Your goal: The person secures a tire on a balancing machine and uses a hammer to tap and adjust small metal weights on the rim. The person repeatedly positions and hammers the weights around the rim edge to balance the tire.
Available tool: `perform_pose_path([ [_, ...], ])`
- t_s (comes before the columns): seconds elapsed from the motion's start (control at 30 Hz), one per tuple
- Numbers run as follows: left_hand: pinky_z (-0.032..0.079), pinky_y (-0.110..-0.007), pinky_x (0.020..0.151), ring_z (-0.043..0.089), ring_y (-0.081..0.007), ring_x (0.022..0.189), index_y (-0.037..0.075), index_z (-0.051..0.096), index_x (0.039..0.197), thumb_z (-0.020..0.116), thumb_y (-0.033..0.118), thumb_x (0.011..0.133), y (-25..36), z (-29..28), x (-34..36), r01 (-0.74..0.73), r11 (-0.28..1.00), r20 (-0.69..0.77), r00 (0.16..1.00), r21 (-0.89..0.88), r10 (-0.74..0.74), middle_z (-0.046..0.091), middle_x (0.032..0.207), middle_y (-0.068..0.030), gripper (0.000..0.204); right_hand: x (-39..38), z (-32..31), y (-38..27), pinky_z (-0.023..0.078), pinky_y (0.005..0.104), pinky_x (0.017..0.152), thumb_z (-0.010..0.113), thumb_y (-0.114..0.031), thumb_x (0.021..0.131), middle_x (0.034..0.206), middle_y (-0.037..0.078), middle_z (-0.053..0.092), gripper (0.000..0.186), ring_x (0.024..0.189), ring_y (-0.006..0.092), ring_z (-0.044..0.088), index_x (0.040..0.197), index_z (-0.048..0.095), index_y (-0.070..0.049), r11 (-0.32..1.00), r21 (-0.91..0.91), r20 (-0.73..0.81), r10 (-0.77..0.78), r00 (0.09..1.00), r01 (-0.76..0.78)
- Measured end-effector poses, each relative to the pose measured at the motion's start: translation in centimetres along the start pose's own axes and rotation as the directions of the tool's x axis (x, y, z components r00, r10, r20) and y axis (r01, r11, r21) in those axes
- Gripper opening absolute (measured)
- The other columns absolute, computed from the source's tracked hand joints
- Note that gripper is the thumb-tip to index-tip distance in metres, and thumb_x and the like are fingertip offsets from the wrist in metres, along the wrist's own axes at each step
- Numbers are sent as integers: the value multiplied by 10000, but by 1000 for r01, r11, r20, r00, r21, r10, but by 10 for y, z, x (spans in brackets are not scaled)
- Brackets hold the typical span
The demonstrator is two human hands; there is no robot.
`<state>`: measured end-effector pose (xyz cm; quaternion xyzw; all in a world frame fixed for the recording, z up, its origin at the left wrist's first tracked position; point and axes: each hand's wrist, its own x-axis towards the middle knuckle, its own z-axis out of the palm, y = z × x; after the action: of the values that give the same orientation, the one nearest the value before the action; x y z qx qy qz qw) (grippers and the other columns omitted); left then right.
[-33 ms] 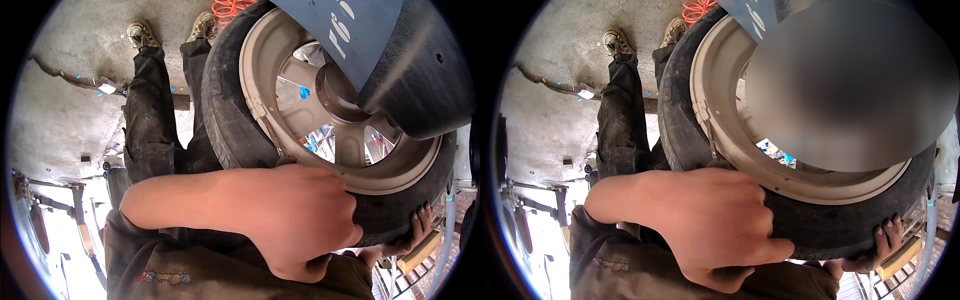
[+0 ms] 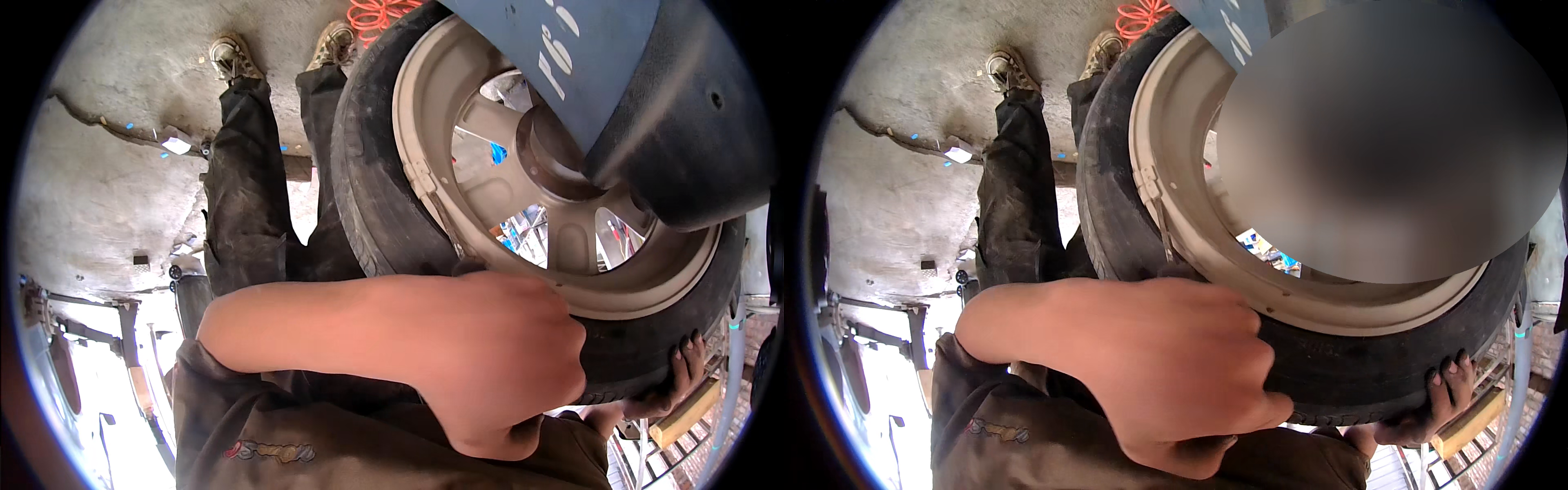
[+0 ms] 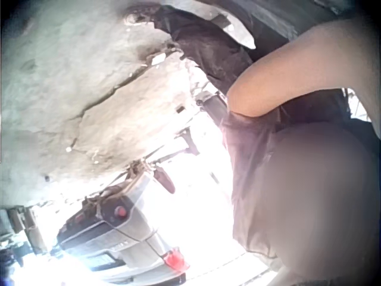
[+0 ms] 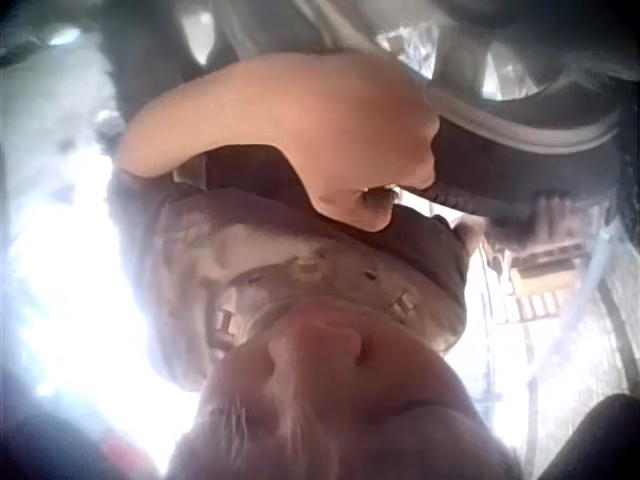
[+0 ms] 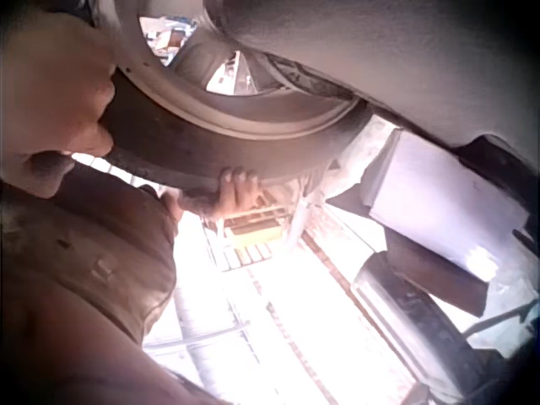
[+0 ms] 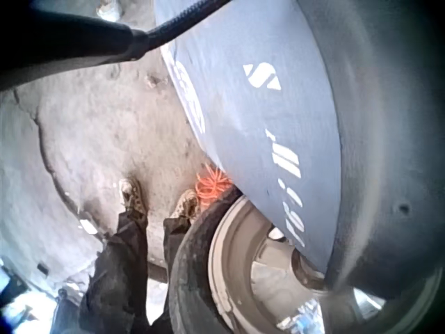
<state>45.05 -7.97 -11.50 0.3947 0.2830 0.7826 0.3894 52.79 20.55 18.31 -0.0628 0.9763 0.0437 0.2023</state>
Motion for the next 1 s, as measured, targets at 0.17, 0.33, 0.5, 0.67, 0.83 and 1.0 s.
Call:
perform_pose_path([
  [0.17,364,-367,423,508,-248,428,114,503,620,710,338,833,-11,26,0,-109,987,-143,982,115,125,492,556,-32,372,8,24,-24,403,646,1142,484,-504,893,1253,244,648,648,1275,469,598,1188,674,41,996,-80,-133,37,990,-48],
  [0.33,291,-298,426,432,-145,439,159,424,620,750,340,882,-20,47,-20,-139,941,-422,866,308,266,339,580,28,455,-15,1,10,381,643,1139,646,-826,706,1256,235,622,998,1273,474,576,1220,658,30,995,15,1,-101,995,101],
  [0.5,242,-285,435,380,-110,468,144,445,627,772,301,876,-28,60,-21,-145,877,-447,815,459,369,312,620,37,439,-8,13,-23,387,623,1159,364,-615,973,1252,226,651,747,1278,445,596,1182,676,31,998,-59,-46,5,999,-8],
  [0.67,203,-285,438,346,-117,469,108,489,641,811,257,829,-27,63,-22,-157,862,-488,769,482,413,300,621,38,401,-4,14,-27,375,616,1137,571,-903,770,1241,232,622,1039,1263,466,583,1205,654,37,998,-45,-35,44,998,-45],
  [0.83,196,-303,441,336,-124,474,160,393,603,730,252,659,-29,74,-19,-125,836,-554,695,535,459,282,620,43,354,-10,19,-18,382,619,1128,568,-938,743,1231,244,618,1102,1248,472,588,1212,643,56,999,8,-101,-34,994,35],
  [1.0,198,-312,443,330,-132,476,190,359,578,728,244,632,-27,80,-16,-51,830,-618,642,556,454,270,609,45,377,-8,9,-10,395,627,1124,531,-842,790,1233,252,625,1007,1247,472,596,1208,647,67,998,-9,-32,-69,997,69],
])
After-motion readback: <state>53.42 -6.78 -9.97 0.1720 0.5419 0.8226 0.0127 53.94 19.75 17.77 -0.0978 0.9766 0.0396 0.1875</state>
